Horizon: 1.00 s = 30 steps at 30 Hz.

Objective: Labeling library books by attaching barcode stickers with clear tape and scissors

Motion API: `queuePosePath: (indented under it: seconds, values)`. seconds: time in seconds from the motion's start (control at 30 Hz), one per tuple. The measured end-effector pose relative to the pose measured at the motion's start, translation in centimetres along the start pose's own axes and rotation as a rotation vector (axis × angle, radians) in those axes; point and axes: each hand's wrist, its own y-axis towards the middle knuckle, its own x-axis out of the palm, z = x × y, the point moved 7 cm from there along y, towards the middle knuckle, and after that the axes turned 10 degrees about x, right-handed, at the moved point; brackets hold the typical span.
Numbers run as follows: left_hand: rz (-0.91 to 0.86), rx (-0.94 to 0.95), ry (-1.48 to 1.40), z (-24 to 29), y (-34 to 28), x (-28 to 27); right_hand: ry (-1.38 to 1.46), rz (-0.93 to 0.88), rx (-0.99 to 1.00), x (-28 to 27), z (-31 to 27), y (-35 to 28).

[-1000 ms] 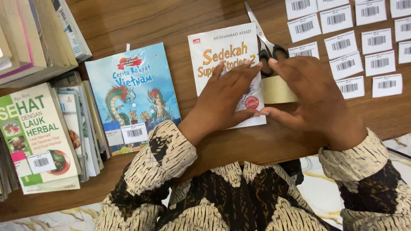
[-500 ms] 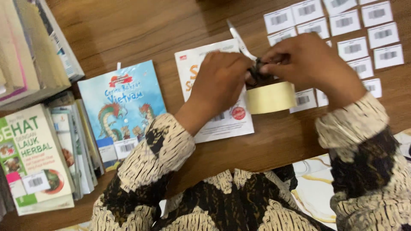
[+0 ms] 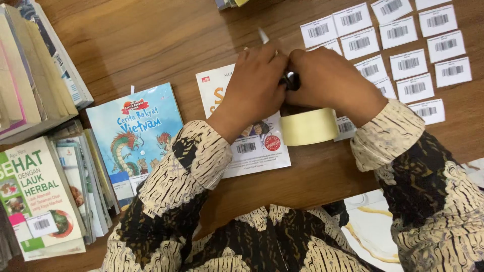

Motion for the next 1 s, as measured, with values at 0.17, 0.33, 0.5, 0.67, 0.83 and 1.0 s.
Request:
queuePosePath:
  seconds: [0.17,0.33,0.5,0.67,0.83,1.0]
  values:
    - [0.178,0.046,-0.181,0.1,-1.3,-2.2,0.153,-0.050,0.002,-2.4,-0.8,-1.3]
    - [0.130,0.123,-0.311,0.5,-3.9,-4.2,0.417,0.098,-0.037,-4.1,2.7,-3.3]
    - [-0.017,0.207,-0.427,1.9,-7.4,-3.0,0.568,0.236,-0.275,-5.8,2.4,-10.3]
    - [-0.006,0.314,-0.453,4.4,-10.1,-3.3,0.847,0.234,-0.263,-0.2,1.7,-17.6]
    - [-0.128,0.190,-0.236,4.7,-11.8,-1.9,0.522,0.112,-0.051,7.1,2.3,-21.1]
    - [0.020,-0.064,-0.049,5.4,-13.9,-1.8,0.348,0.171,-0.006,7.9,1.8,-21.2]
